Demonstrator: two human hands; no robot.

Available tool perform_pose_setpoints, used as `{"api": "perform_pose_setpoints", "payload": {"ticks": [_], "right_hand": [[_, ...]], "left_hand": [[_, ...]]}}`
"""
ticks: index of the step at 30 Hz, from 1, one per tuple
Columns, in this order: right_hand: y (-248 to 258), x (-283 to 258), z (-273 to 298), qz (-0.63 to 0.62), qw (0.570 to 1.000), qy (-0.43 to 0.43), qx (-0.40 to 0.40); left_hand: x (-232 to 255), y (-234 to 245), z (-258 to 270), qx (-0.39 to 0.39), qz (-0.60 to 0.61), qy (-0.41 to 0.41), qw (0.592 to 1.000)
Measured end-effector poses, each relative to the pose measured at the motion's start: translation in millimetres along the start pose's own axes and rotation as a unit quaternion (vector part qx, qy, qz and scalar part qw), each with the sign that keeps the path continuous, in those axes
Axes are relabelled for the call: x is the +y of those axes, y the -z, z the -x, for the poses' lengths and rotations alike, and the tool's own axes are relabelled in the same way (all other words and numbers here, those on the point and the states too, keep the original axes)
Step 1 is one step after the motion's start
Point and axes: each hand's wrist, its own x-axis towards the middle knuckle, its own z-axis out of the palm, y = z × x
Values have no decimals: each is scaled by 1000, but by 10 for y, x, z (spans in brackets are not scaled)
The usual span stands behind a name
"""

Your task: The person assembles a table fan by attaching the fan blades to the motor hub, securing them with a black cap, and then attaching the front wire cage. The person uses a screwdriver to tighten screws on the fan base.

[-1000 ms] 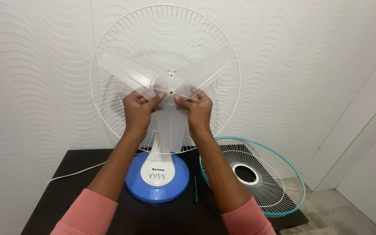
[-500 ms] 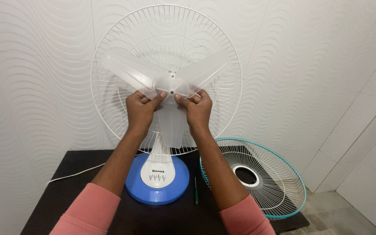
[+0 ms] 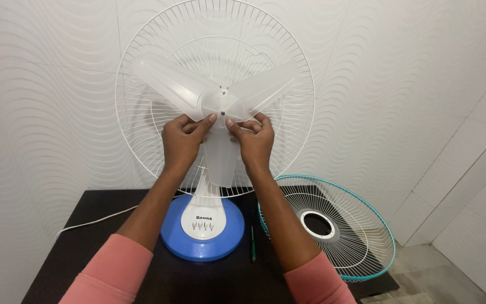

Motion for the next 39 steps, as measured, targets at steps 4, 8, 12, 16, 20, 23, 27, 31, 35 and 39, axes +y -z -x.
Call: {"api": "perform_pose_setpoints", "payload": {"ticks": [4,8,12,16,20,23,27,31,35,39], "right_hand": [[45,44,20,-19,1000,21,-12],[113,89,42,-17,999,51,-11],[195,99,168,46,993,107,22],[199,90,444,130,974,172,75],[182,119,832,167,942,279,90],[125,132,1120,175,927,327,51],[50,295,1548,138,934,325,-52],[-3,602,1878,116,943,267,-159],[28,950,2110,143,943,215,-211],[-14,1167,2218,139,947,200,-211]], "left_hand": [[50,36,46,-1,-10,-23,1000],[116,146,123,11,-42,-37,998],[116,407,283,29,-40,-61,997],[7,892,608,9,48,-22,999],[-230,1428,1101,34,-75,43,996],[-411,1808,1442,71,-189,46,978],[-762,2112,1771,92,-362,-4,928],[-1198,2237,1923,45,-458,69,885],[-1520,2239,1974,24,-503,56,862],[-1487,2217,2050,36,-480,92,872]]}}
